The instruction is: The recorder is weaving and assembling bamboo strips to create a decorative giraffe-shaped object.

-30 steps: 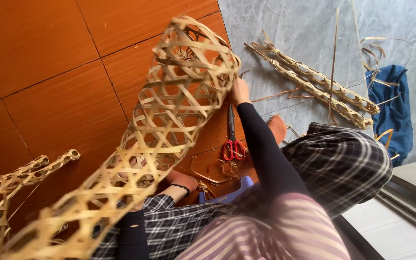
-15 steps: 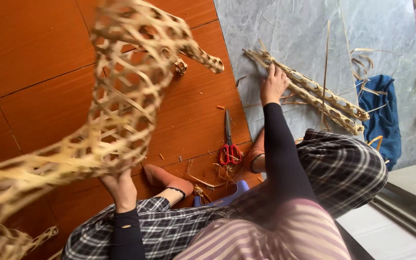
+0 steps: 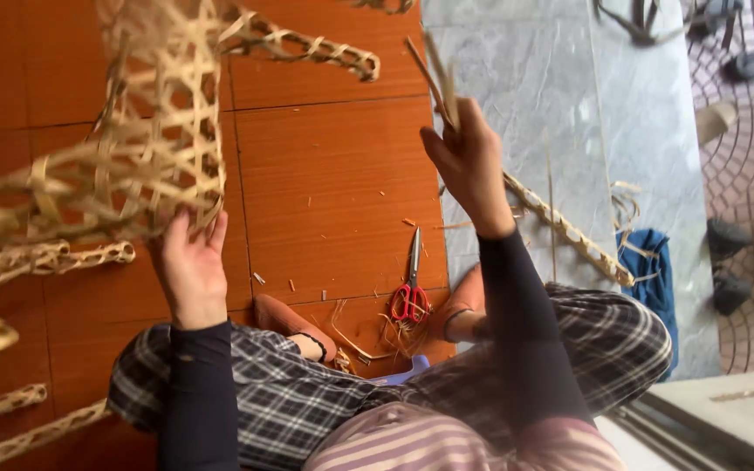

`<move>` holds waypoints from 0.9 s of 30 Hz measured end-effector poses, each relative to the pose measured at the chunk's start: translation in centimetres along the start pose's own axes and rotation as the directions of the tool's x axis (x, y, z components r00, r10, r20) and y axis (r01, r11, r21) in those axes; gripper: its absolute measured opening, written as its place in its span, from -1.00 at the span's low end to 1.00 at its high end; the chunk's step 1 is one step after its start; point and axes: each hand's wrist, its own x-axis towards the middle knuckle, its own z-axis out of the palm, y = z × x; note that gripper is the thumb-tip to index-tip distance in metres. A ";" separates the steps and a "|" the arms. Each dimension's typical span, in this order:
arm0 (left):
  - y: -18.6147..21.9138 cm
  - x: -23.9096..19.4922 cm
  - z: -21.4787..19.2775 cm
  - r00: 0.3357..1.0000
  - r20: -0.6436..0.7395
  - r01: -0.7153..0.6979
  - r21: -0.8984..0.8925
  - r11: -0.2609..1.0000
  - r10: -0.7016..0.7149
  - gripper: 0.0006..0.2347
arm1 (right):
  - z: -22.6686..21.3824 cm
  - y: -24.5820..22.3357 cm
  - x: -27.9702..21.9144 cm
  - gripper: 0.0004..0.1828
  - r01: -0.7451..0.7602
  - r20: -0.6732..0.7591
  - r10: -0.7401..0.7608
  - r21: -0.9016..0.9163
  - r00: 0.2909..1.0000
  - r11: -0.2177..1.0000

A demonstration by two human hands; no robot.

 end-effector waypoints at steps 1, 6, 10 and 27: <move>0.4 0.4 0.6 0.998 0.048 0.032 -0.019 0.999 -0.031 -0.72 | -1.6 -3.6 -1.0 -0.77 -0.078 0.100 0.059 0.195 0.993 0.978; 2.0 1.5 3.4 0.991 0.132 0.030 -0.055 0.998 -0.023 -0.74 | -4.7 -13.5 -7.1 -0.77 -0.067 0.270 -0.361 0.871 0.893 0.487; 1.8 1.4 3.5 0.989 0.142 0.059 -0.049 0.997 -0.051 -0.75 | -3.7 -19.3 -9.0 -0.69 -0.170 0.214 -0.640 0.977 0.738 0.130; 2.5 -1.3 2.9 0.987 0.140 0.085 -0.078 0.993 -0.073 -0.63 | 1.7 -22.1 -7.7 -0.45 -0.608 -0.039 -0.999 0.793 0.002 -0.033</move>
